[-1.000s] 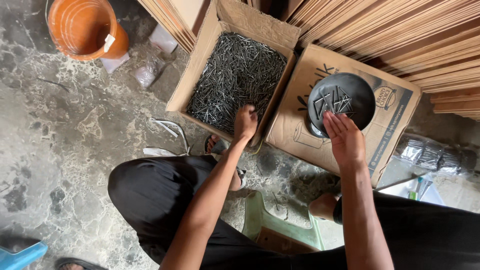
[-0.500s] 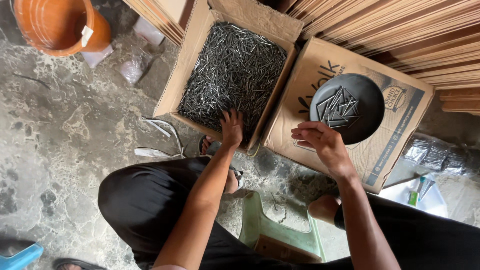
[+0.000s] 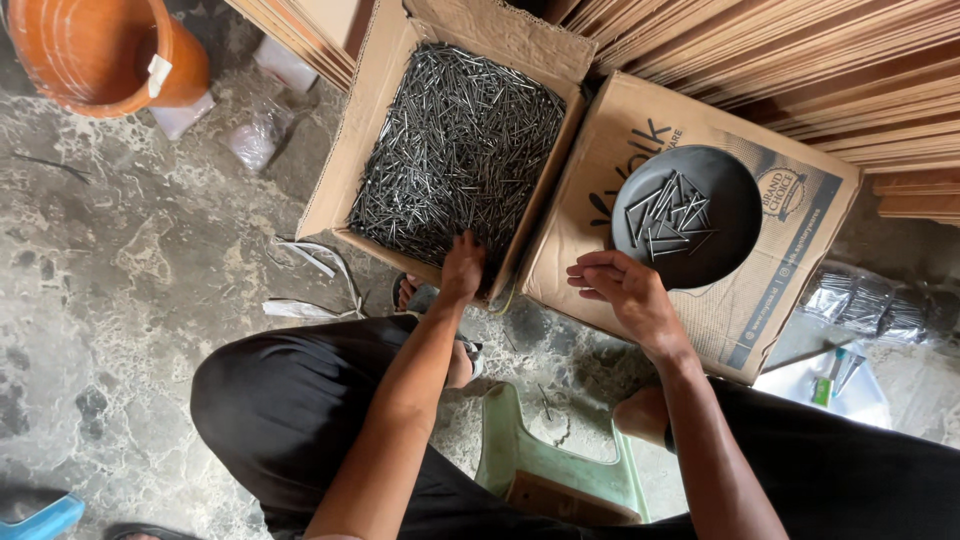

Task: The person sits on a small stool and transfers nails from a cardboard box into a black bowl using their hands. They repeatedly scoop nails from the box and place them into the bowl, which rests on another cardboard box.

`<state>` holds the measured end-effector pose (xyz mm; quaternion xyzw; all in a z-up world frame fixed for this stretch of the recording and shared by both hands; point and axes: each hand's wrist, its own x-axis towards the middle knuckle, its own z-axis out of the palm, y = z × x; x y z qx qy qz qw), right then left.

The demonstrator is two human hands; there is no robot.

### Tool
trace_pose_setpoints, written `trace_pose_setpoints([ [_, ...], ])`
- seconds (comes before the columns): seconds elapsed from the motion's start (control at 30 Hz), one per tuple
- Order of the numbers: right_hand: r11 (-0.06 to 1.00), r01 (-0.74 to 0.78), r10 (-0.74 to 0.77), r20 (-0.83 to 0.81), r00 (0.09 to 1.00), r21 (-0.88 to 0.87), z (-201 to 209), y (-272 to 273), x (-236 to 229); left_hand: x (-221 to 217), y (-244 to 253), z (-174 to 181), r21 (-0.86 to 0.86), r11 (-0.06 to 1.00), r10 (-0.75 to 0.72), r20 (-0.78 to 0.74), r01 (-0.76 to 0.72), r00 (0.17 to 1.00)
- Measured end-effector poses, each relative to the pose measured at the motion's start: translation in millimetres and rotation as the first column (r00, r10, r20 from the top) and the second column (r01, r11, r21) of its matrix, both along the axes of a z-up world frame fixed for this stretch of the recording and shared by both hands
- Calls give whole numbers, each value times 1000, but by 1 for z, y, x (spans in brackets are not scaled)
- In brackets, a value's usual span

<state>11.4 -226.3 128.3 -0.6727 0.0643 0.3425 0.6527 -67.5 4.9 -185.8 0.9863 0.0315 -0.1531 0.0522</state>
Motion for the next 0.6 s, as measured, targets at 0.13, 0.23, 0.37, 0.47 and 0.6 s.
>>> trace_pose_setpoints([
  [0.13,1000,-10,10,11,1000,-15,-2,-2,0,1,-4,-24,-63,998,19,-30,-21,999],
  [0.23,1000,-15,16,35,999,-11,-6,-4,1,1,-6,-20,-136,982,127,-26,-129,992],
  [0.37,999,-20,21,55,998,-30,6,-3,-3,12,5,-1,-344,831,441,-69,-437,895],
  [0.47,998,-38,41,66,997,-45,15,0,-3,20,8,49,-473,699,569,-86,-537,818],
  [0.6,997,-49,53,62,997,-66,18,2,-6,24,14,100,-681,474,673,-128,-558,728],
])
